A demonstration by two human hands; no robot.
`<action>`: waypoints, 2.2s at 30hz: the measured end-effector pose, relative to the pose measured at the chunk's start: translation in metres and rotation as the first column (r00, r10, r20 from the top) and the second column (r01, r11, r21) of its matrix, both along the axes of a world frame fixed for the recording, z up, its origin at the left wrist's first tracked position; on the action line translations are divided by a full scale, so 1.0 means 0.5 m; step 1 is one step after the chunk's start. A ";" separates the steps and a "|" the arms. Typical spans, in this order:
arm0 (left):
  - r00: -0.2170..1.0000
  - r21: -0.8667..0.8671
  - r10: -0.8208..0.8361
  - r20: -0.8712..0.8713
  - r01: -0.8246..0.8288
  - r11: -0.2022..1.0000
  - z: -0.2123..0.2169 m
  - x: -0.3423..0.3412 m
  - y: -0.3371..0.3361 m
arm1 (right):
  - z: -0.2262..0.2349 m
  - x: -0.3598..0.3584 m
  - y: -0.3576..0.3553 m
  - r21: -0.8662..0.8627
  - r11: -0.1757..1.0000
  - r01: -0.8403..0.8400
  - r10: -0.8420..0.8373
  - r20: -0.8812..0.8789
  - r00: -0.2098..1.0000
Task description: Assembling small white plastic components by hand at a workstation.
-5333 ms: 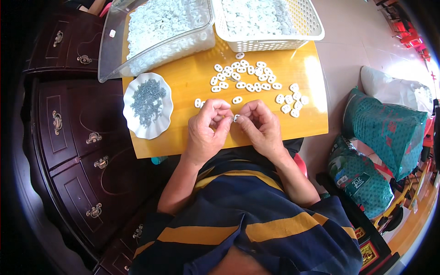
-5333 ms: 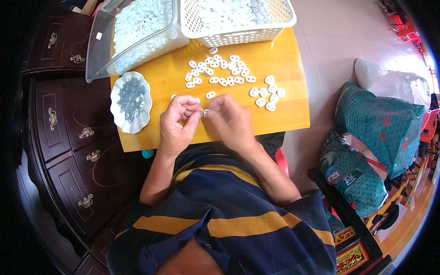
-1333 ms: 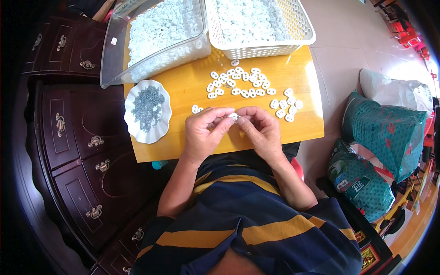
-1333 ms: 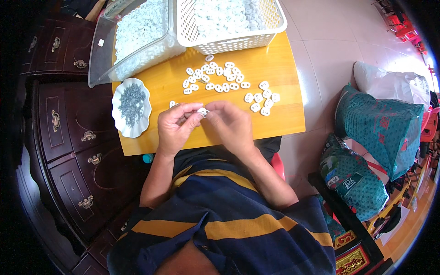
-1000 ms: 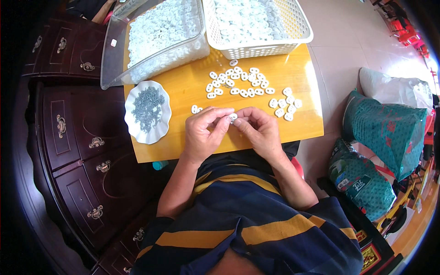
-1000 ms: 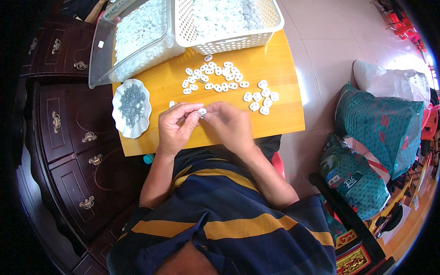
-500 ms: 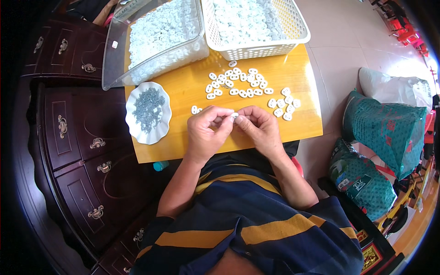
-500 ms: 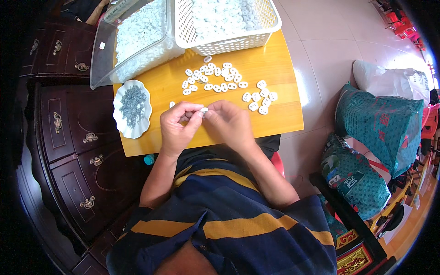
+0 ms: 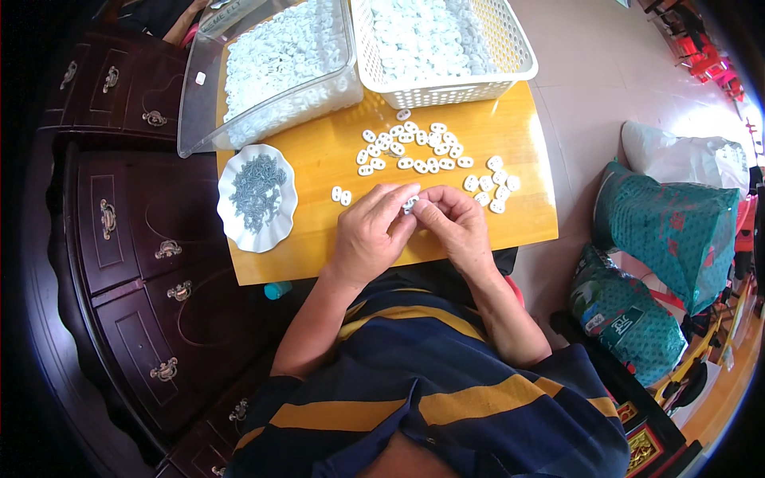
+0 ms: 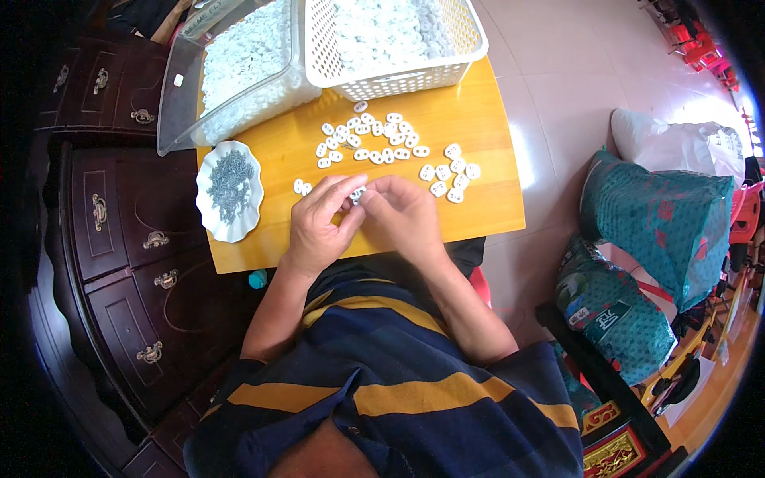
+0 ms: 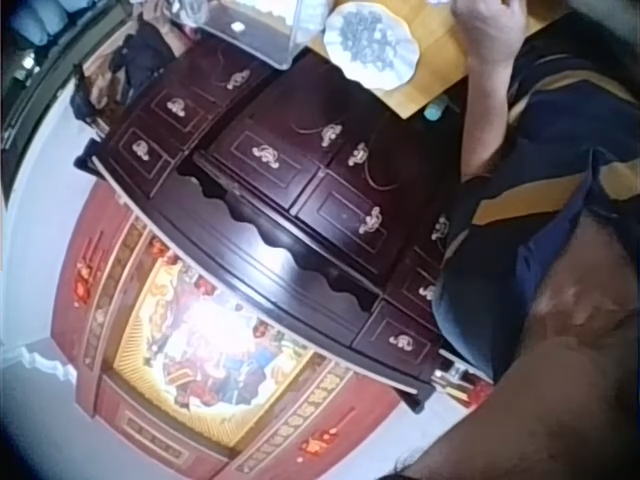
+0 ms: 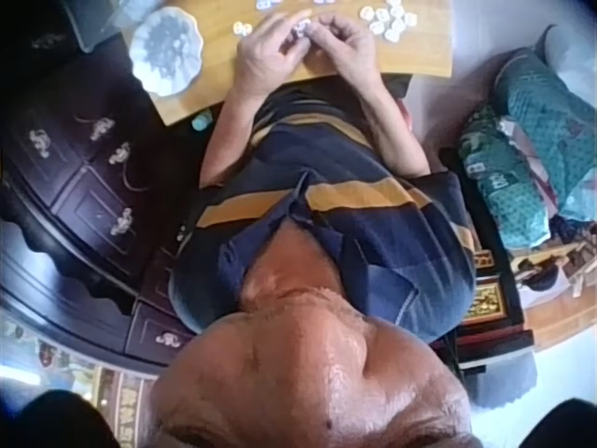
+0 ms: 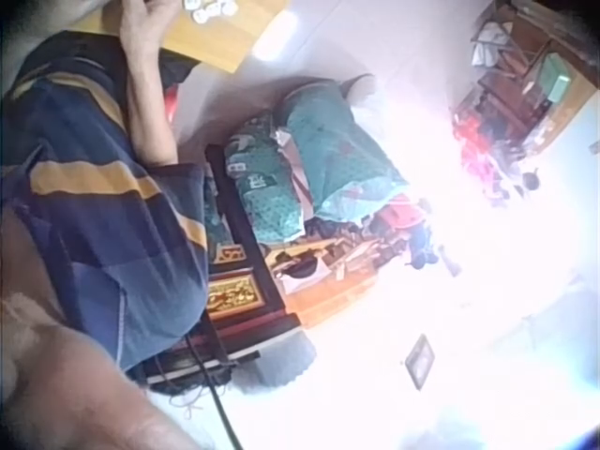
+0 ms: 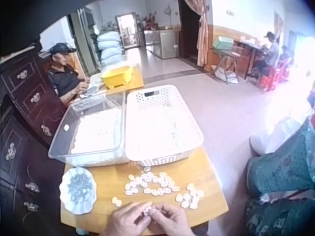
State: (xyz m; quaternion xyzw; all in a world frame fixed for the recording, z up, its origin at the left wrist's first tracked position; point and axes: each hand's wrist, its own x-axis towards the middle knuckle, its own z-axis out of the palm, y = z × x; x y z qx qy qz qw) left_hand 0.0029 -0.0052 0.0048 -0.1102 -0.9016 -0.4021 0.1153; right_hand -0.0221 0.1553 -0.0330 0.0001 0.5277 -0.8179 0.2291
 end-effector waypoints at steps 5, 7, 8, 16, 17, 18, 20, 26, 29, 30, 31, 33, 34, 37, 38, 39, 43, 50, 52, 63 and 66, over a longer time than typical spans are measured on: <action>0.996 -0.095 -0.073 -0.045 0.069 0.993 0.009 -0.014 0.014 | -0.008 0.008 0.024 0.048 0.999 0.005 -0.006 0.008 1.000; 0.997 -0.118 -0.081 0.011 0.081 0.990 0.030 -0.013 0.016 | -0.038 0.010 0.012 0.118 0.993 0.022 -0.004 -0.149 0.989; 0.997 -0.132 -0.075 0.001 0.075 0.988 0.028 -0.008 0.008 | -0.009 0.006 0.007 0.087 0.996 -0.011 0.019 -0.091 0.996; 0.991 -0.230 -0.119 -0.065 0.101 0.968 0.017 -0.002 0.015 | -0.034 0.008 -0.001 -0.026 0.999 0.032 -0.034 -0.113 0.993; 0.989 -0.227 -0.123 -0.076 0.103 0.968 0.015 -0.004 0.016 | -0.032 0.008 0.001 -0.022 0.999 0.037 -0.039 -0.123 0.992; 0.991 -0.220 -0.116 -0.069 0.098 0.970 0.013 -0.005 0.016 | -0.031 0.007 0.002 -0.009 0.999 0.045 -0.046 -0.131 0.990; 0.991 -0.210 -0.108 -0.072 0.091 0.974 0.009 -0.005 0.013 | -0.023 0.005 0.004 0.009 0.999 0.053 -0.051 -0.147 0.988; 0.987 -0.225 -0.111 -0.114 0.083 0.971 0.010 0.000 0.002 | -0.011 0.010 -0.003 -0.013 1.000 0.023 -0.024 -0.093 0.995; 0.986 -0.211 -0.121 -0.114 0.095 0.973 0.005 0.000 -0.004 | -0.021 0.009 -0.003 -0.035 0.999 0.012 -0.016 -0.089 0.996; 0.983 -0.207 -0.122 -0.135 0.092 0.974 0.001 0.000 -0.006 | -0.020 0.010 -0.003 -0.055 0.999 -0.003 -0.001 -0.069 0.998; 0.980 -0.202 -0.122 -0.156 0.089 0.975 -0.001 -0.001 -0.008 | -0.020 0.011 -0.005 -0.054 0.999 0.001 -0.005 -0.073 0.997; 0.984 -0.177 -0.116 -0.138 0.090 0.980 0.003 0.004 -0.006 | -0.022 0.013 -0.009 0.065 0.997 0.050 -0.037 -0.190 0.981; 0.987 -0.152 -0.107 -0.119 0.088 0.984 0.006 0.006 -0.006 | -0.023 0.013 -0.009 0.066 0.997 0.052 -0.038 -0.192 0.981; 0.989 -0.083 -0.117 -0.087 0.110 0.990 0.002 0.006 -0.008 | -0.009 0.014 -0.003 0.049 0.998 0.043 -0.032 -0.212 0.977; 0.989 -0.081 -0.117 -0.086 0.110 0.991 0.005 0.006 -0.007 | -0.003 0.010 0.006 0.137 0.990 0.028 0.010 -0.270 0.963; 0.990 -0.053 -0.117 -0.080 0.113 0.992 0.009 0.007 -0.006 | 0.002 0.007 0.011 0.224 0.974 0.018 0.057 -0.322 0.945; 0.993 -0.009 -0.102 -0.059 0.101 0.995 0.014 0.014 -0.011 | 0.000 0.002 0.009 0.305 0.952 -0.012 0.118 -0.330 0.937; 0.980 -0.053 -0.180 -0.080 0.177 0.983 -0.005 -0.004 0.002 | 0.009 0.021 0.042 0.352 0.928 0.120 0.000 -0.322 0.947; 0.967 0.021 -0.231 -0.105 0.234 0.972 0.003 -0.013 0.012 | 0.021 0.023 0.073 0.343 0.938 0.050 0.043 -0.261 0.964; 0.999 -0.334 -0.033 -0.030 0.021 0.942 -0.014 -0.056 0.015 | 0.064 -0.016 0.159 0.709 0.556 0.434 -0.076 -0.476 0.876; 0.998 -0.422 -0.015 -0.054 -0.009 0.907 -0.029 -0.079 0.024 | 0.056 -0.020 0.162 0.716 0.516 0.471 -0.094 -0.499 0.862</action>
